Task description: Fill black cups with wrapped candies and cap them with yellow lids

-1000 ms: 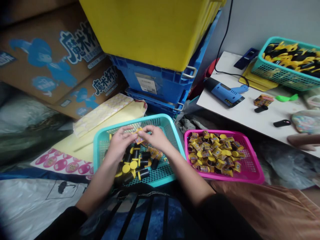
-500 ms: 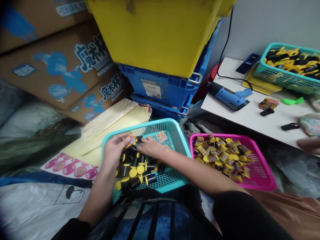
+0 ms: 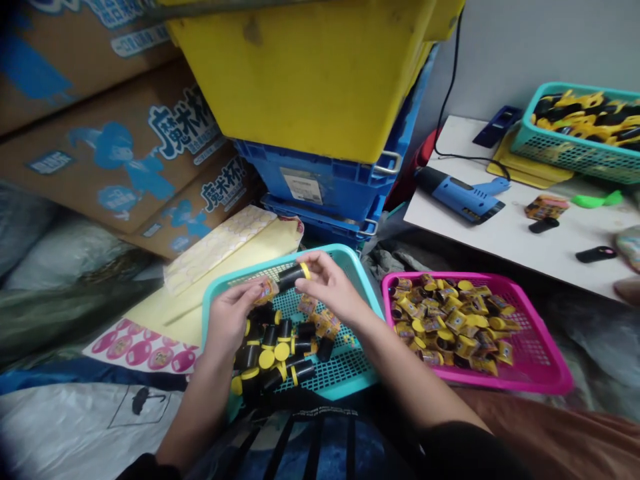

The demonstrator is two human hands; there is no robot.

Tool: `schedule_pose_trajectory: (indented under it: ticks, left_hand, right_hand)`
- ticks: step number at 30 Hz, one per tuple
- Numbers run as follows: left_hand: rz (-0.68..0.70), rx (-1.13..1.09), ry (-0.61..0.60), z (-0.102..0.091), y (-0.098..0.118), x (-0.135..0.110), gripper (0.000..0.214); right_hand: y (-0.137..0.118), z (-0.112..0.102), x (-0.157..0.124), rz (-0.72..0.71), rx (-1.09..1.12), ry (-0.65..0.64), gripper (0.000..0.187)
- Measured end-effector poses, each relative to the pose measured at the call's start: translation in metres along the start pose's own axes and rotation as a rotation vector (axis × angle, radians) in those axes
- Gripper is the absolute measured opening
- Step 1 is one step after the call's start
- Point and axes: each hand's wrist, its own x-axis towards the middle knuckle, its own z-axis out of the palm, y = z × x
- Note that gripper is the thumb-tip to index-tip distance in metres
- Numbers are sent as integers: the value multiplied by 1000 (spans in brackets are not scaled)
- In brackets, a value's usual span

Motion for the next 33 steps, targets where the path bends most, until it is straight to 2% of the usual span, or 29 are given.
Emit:
schedule_pose_trajectory:
  ticks: [2,6,10,14,17,20,22,25,29,31,33]
  left_hand:
    - [-9,-26,-15,2,-2,-1,23]
    - [17,-48,-9,5,-2,-3,25]
    - [99,52,-11,8,8,-7,19]
    - [140,173,-66,13,18,-11,15]
    - [52,181,-122,16,20,-14,22]
    - [-62,127,-193,18,22,-18,32]
    - [-79,96,-232,18,24,-20,36]
    - [-93,40,-256,20,24,-25,35]
    - [-90,-42,-298,26,22,-30,32]
    - [-84,-57,-283,29,20,-32,31]
    - [-99,-53,-256,31,18,-33,31]
  right_hand:
    - [0,0,-1,34,51,-5,32]
    - [3,-5,-1,77,-8,6,31]
    - [3,-12,-3,94,-57,-31,31]
    - [2,-15,-6,133,-99,-65,32]
    - [3,-13,-8,125,-159,-64,34]
    - [7,-8,-10,26,-254,-9,34]
    - [10,-5,-12,-44,-273,12,36]
    - [14,1,-16,-14,-94,-12,34]
    - [22,13,-23,179,283,-84,43]
    - [27,18,-25,214,382,-116,45]
    - [33,22,-26,185,398,-91,44]
